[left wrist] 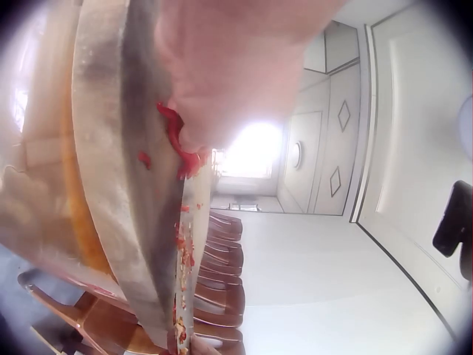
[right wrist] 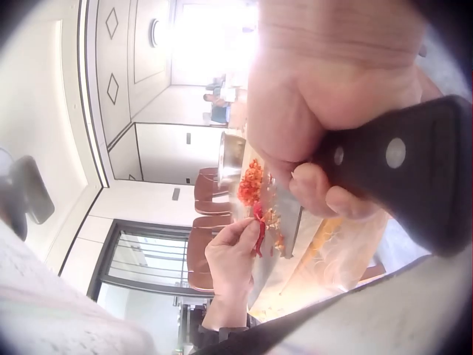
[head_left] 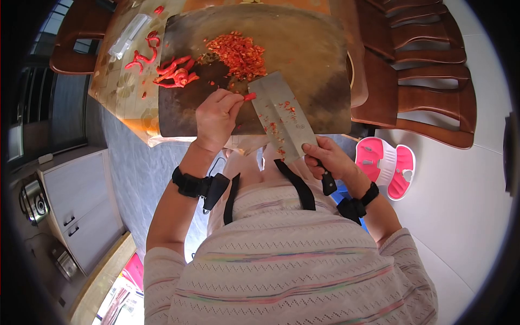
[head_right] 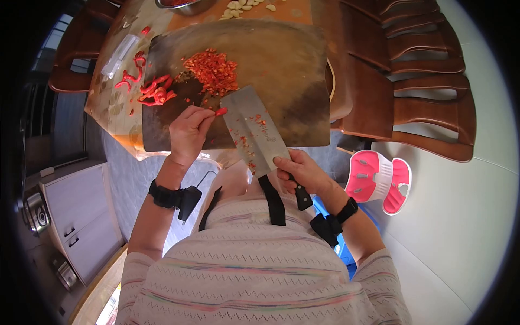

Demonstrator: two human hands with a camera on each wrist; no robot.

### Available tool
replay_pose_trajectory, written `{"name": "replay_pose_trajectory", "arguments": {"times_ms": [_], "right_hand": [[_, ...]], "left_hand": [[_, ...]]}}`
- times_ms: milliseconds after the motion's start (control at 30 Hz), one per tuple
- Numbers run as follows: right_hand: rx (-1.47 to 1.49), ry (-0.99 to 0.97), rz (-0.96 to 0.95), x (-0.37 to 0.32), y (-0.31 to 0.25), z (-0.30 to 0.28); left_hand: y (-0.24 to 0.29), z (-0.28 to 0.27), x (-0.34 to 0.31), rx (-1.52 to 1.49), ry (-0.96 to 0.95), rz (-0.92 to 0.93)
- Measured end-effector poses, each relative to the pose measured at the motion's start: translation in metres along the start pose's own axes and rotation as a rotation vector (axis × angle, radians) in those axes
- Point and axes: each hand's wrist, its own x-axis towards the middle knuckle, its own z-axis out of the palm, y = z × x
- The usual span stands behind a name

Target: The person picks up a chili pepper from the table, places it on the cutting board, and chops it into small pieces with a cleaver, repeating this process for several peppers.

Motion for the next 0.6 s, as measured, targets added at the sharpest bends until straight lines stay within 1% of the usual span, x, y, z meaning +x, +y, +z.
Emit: {"name": "replay_pose_trajectory", "arguments": {"times_ms": [100, 200, 267, 467, 567, 600], "right_hand": [[-0.026, 0.007, 0.023, -0.003, -0.001, -0.004], [-0.08, -0.027, 0.019, -0.004, -0.002, -0.005], [-0.09, 0.008, 0.036, -0.003, -0.003, -0.004], [-0.081, -0.024, 0.004, 0.003, -0.004, 0.0], [-0.09, -0.019, 0.006, 0.004, -0.003, -0.001], [-0.09, -0.019, 0.007, 0.004, -0.003, -0.001]], "left_hand": [[-0.003, 0.001, 0.001, -0.003, -0.007, 0.002], [-0.005, 0.0, 0.002, -0.012, -0.022, 0.018], [-0.004, 0.0, 0.003, -0.021, -0.035, 0.033], [-0.004, 0.0, 0.003, -0.03, -0.061, 0.052], [-0.002, -0.005, 0.002, -0.047, -0.05, 0.039], [0.0, -0.011, 0.0, -0.018, -0.05, -0.013]]}}
